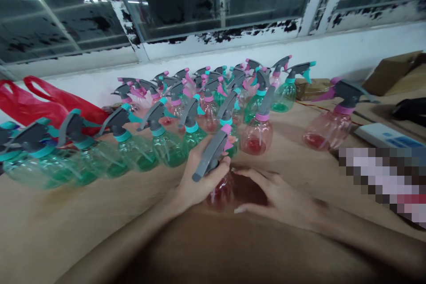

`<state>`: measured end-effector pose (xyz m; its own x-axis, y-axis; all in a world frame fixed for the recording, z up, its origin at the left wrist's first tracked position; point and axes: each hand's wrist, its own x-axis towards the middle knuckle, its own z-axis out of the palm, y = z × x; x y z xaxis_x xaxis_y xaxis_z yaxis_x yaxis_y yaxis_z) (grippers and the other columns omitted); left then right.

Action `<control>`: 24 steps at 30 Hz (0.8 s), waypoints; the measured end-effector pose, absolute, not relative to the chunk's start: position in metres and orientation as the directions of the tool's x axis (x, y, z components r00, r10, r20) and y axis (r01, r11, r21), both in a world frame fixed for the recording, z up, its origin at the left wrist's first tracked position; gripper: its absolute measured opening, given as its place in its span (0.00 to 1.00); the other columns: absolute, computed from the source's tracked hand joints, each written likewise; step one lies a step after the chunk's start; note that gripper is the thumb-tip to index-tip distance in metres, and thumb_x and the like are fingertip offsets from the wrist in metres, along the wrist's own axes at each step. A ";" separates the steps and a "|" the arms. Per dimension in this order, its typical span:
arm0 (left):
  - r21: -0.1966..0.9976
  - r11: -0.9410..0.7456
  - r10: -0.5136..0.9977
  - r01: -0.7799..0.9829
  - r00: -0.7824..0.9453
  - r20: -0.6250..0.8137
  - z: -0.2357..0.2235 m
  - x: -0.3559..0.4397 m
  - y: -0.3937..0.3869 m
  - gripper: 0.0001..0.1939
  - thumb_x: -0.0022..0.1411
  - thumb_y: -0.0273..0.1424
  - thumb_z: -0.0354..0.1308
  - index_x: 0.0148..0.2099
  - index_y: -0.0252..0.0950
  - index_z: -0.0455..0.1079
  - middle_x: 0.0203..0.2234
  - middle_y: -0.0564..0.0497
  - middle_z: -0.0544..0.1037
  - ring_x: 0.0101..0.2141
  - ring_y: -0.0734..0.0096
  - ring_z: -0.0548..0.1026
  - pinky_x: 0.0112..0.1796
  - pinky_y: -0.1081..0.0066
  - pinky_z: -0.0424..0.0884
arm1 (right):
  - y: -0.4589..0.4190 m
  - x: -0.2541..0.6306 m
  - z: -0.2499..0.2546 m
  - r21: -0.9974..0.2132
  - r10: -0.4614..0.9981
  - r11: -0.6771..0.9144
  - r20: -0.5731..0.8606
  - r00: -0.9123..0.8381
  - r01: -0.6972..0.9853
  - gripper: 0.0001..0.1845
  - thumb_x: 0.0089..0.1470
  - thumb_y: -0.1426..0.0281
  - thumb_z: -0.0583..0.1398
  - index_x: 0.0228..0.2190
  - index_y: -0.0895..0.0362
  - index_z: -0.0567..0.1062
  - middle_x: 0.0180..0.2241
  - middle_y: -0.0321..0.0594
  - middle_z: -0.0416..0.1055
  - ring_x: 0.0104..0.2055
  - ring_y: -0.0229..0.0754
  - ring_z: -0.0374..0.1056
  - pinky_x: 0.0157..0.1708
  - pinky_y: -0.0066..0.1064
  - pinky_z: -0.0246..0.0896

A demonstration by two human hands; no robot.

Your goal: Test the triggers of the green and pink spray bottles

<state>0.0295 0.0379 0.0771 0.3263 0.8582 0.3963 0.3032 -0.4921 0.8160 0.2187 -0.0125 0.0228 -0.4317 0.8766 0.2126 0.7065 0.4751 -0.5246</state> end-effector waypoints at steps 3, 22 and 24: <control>0.806 -0.531 0.814 0.261 0.420 0.401 0.071 0.050 0.037 0.10 0.57 0.30 0.55 0.43 0.39 0.67 0.35 0.50 0.75 0.33 0.66 0.76 0.36 0.66 0.73 | -0.024 0.220 0.033 -0.551 0.922 0.385 0.190 -0.338 0.740 0.39 0.44 0.45 0.61 0.52 0.54 0.64 0.46 0.48 0.74 0.44 0.58 0.72 0.38 0.50 0.70; 0.842 -0.499 0.734 0.203 0.616 0.287 0.064 0.153 0.036 0.44 0.52 0.38 0.67 0.65 0.41 0.47 0.61 0.42 0.58 0.58 0.52 0.61 0.56 0.52 0.60 | -0.018 0.337 0.031 -0.349 0.919 0.256 0.378 -0.114 0.901 0.39 0.47 0.45 0.58 0.51 0.61 0.63 0.49 0.55 0.69 0.50 0.57 0.67 0.47 0.47 0.64; 0.839 -0.494 0.759 0.227 0.584 0.289 0.056 0.144 0.033 0.39 0.54 0.37 0.65 0.63 0.43 0.50 0.61 0.45 0.58 0.58 0.55 0.61 0.55 0.54 0.61 | -0.002 0.348 0.033 -0.314 0.926 0.233 0.360 -0.112 0.920 0.36 0.49 0.47 0.58 0.50 0.62 0.64 0.48 0.56 0.70 0.50 0.57 0.67 0.46 0.46 0.63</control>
<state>0.1435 0.0329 0.0558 0.5840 0.7586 0.2888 0.2268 -0.4941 0.8393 0.3484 -0.0019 0.0327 -0.1117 0.9261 0.3604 0.9202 0.2333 -0.3144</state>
